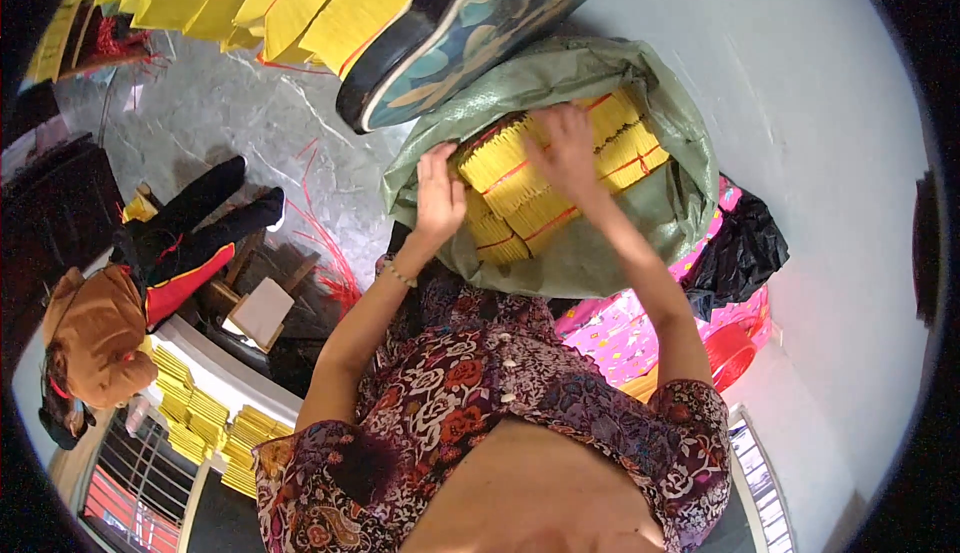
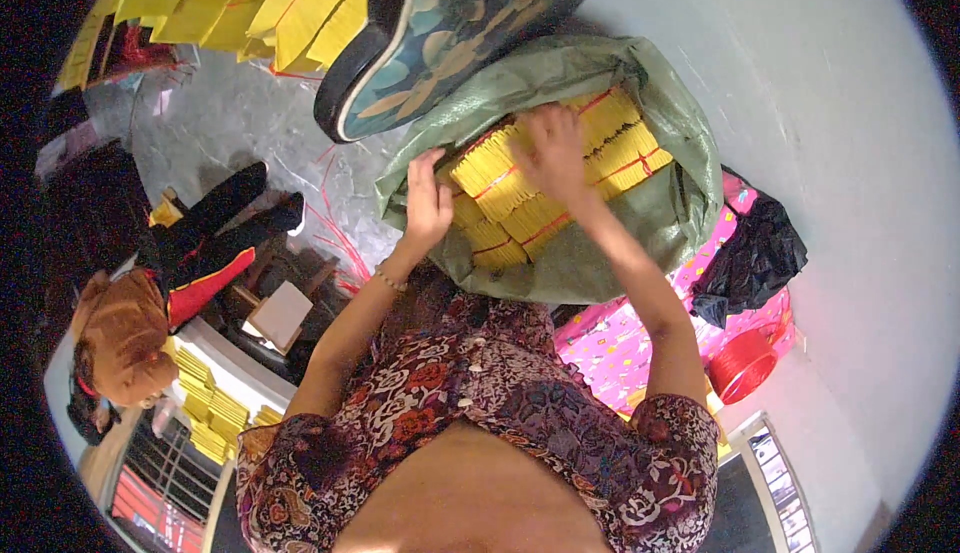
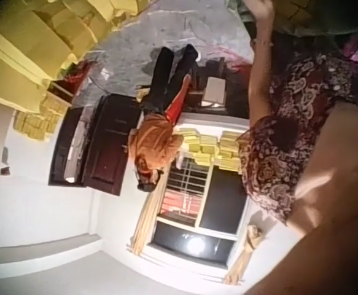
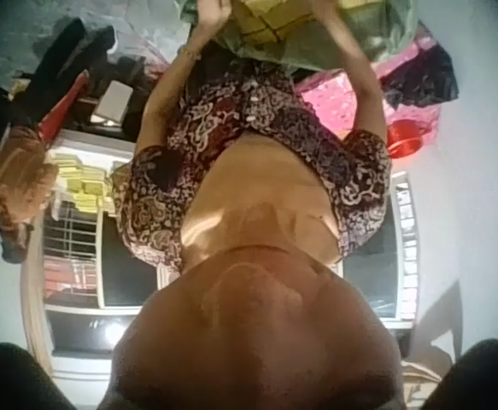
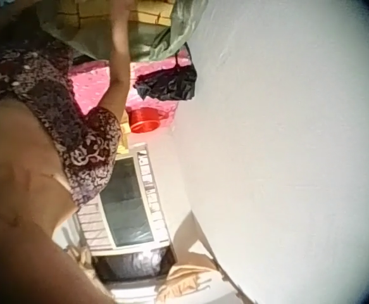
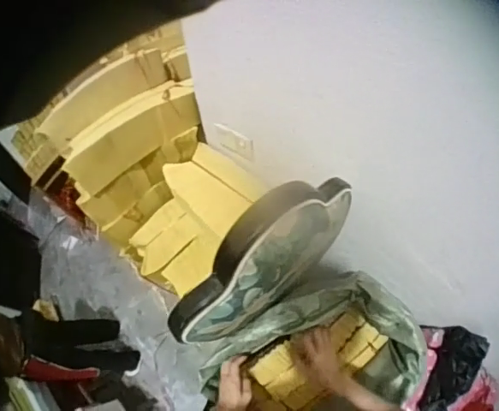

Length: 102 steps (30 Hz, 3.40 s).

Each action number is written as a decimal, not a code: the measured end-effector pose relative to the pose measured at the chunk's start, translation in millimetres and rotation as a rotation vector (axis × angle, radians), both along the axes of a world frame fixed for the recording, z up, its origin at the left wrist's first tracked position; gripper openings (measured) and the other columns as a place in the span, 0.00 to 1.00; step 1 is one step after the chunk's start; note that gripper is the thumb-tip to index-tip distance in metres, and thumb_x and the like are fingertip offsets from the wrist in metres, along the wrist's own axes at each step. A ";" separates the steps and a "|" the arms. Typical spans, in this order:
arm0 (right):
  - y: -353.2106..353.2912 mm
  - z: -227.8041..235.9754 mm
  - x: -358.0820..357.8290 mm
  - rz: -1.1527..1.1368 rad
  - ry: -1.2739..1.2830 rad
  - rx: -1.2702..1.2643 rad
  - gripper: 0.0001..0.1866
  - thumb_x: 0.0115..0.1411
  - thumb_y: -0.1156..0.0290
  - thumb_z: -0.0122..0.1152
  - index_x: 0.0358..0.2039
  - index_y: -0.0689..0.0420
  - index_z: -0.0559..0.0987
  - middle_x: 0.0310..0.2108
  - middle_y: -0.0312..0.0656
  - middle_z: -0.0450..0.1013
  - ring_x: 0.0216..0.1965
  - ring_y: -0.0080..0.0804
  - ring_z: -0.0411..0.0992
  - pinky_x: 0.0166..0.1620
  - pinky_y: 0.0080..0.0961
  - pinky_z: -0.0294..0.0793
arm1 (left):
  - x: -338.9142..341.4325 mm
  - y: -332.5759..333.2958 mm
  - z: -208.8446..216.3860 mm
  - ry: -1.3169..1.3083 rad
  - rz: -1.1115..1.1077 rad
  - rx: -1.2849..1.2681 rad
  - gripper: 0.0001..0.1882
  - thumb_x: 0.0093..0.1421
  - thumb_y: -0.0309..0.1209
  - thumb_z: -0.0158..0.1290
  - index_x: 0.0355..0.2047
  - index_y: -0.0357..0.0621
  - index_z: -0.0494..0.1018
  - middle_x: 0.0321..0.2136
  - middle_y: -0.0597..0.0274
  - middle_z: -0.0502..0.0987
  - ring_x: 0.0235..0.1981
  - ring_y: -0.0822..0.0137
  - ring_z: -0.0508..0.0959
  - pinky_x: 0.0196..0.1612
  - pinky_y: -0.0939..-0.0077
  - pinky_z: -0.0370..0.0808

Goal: Packing bundles of yellow paper into a large green storage sack.

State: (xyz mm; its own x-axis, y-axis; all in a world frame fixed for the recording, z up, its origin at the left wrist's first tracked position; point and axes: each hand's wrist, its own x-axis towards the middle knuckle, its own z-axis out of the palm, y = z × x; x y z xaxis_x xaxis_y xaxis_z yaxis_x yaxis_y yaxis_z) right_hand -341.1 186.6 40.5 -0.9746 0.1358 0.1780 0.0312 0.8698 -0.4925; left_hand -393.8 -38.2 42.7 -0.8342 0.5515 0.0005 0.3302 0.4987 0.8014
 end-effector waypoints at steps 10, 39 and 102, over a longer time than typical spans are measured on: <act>-78.1 -24.0 3.8 0.193 -0.210 0.189 0.31 0.44 0.59 0.63 0.51 0.51 0.68 0.52 0.45 0.63 0.60 0.45 0.54 0.60 0.54 0.49 | -8.5 -6.2 -46.9 -0.261 -0.270 -0.302 0.28 0.51 0.33 0.53 0.52 0.39 0.62 0.49 0.48 0.68 0.52 0.48 0.65 0.55 0.61 0.62; 44.2 -13.8 23.9 -0.250 0.038 -0.063 0.17 0.47 0.74 0.58 0.41 0.56 0.72 0.39 0.44 0.68 0.41 0.45 0.66 0.46 0.44 0.64 | -39.2 95.7 -14.3 -0.085 -0.159 0.083 0.18 0.58 0.34 0.49 0.46 0.35 0.70 0.39 0.44 0.76 0.42 0.47 0.75 0.47 0.64 0.70; 102.8 -84.4 -26.9 0.208 0.017 -0.002 0.18 0.49 0.52 0.60 0.39 0.44 0.75 0.31 0.37 0.71 0.41 0.36 0.68 0.43 0.35 0.56 | -17.5 230.7 -43.6 -0.010 -1.168 -1.317 0.34 0.55 0.54 0.36 0.53 0.41 0.68 0.55 0.49 0.66 0.58 0.57 0.64 0.59 0.69 0.60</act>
State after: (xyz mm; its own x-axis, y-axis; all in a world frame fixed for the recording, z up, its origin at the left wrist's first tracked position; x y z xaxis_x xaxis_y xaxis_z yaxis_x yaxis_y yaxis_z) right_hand -367.9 289.4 -43.9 -0.9785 -0.0673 0.1949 -0.1571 0.8554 -0.4935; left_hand -411.3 192.5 -0.9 -0.0358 0.4360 -0.8992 0.9533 0.2851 0.1002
